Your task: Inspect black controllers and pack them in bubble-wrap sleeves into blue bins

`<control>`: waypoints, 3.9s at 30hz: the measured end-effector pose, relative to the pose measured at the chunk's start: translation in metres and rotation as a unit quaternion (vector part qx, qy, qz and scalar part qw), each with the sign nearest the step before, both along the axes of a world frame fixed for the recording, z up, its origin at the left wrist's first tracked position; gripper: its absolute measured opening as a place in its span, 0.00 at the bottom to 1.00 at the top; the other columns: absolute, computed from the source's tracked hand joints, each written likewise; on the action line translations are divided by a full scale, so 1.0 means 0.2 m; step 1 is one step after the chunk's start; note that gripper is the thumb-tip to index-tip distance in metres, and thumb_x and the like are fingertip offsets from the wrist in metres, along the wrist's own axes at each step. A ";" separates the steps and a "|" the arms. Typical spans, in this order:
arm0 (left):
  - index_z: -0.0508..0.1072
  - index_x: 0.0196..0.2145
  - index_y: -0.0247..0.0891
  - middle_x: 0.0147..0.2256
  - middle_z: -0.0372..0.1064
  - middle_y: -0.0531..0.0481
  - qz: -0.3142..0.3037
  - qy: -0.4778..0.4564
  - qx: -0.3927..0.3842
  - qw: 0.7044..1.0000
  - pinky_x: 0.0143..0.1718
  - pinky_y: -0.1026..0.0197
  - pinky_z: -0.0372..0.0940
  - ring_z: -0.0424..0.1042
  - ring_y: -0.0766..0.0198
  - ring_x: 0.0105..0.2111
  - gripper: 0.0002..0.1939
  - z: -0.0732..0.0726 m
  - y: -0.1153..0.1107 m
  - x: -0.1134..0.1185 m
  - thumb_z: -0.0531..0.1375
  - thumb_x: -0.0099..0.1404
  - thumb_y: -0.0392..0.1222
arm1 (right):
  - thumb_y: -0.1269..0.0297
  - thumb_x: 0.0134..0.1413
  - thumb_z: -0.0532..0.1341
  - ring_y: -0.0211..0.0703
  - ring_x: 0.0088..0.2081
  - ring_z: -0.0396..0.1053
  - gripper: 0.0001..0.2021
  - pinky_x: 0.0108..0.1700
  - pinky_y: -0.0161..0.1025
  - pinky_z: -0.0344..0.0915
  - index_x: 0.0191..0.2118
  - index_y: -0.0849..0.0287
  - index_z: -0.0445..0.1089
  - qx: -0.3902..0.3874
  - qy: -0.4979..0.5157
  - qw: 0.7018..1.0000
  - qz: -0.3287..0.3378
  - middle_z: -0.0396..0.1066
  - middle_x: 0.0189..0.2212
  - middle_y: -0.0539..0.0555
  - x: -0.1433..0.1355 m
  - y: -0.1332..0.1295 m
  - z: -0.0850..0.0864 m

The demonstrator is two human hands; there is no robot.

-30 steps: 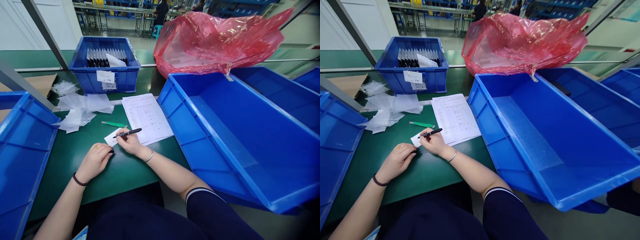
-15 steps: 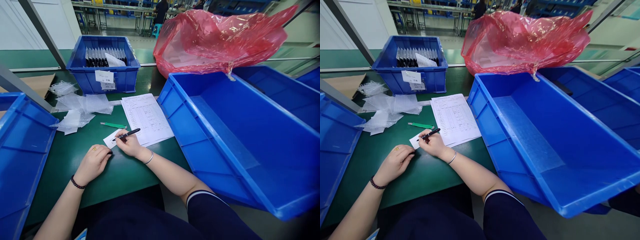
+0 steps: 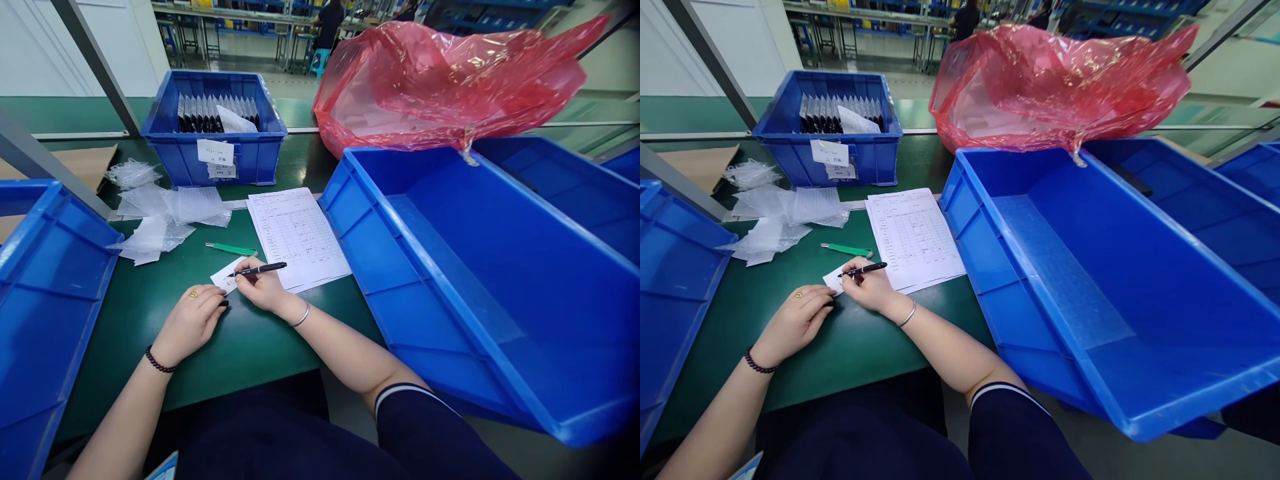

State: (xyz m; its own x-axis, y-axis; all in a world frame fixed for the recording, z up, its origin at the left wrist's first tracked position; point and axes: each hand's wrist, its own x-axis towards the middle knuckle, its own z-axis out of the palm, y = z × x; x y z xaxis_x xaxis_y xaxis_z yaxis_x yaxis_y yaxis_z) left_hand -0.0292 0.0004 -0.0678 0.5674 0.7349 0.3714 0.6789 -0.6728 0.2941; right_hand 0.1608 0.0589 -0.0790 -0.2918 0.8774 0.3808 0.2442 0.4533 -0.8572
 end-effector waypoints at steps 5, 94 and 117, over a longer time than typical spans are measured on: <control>0.70 0.39 0.34 0.44 0.72 0.43 0.001 0.013 -0.002 1.000 0.50 0.50 0.64 0.69 0.56 0.47 0.06 0.00 0.00 -0.01 0.53 0.67 0.33 | 0.65 0.52 0.57 0.37 0.25 0.62 0.03 0.28 0.36 0.62 0.34 0.57 0.65 0.000 0.011 1.000 -0.006 0.66 0.27 0.49 0.01 0.00 0.00; 0.74 0.38 0.38 0.34 0.72 0.47 0.168 -0.119 0.022 0.978 0.39 0.56 0.63 0.68 0.61 0.36 0.08 -0.01 0.01 0.00 0.56 0.67 0.41 | 0.57 0.57 0.56 0.40 0.28 0.67 0.10 0.35 0.40 0.64 0.30 0.57 0.65 0.003 0.105 0.994 -0.028 0.67 0.24 0.50 0.01 -0.02 0.04; 0.74 0.36 0.38 0.33 0.72 0.46 0.176 -0.076 0.038 0.981 0.38 0.55 0.61 0.68 0.59 0.35 0.10 -0.02 0.05 0.02 0.53 0.68 0.40 | 0.56 0.55 0.59 0.37 0.27 0.67 0.10 0.29 0.35 0.64 0.33 0.58 0.69 -0.072 0.038 0.990 0.111 0.69 0.27 0.51 -0.06 0.00 0.05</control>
State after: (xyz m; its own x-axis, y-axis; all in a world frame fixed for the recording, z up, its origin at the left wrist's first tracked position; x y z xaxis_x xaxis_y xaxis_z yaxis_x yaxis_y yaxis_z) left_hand -0.0255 0.0098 -0.0714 0.2183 0.8422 0.4930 0.8252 -0.4290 0.3674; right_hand 0.1490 0.0592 -0.0687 -0.4588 0.8420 0.2838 0.0851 0.3595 -0.9292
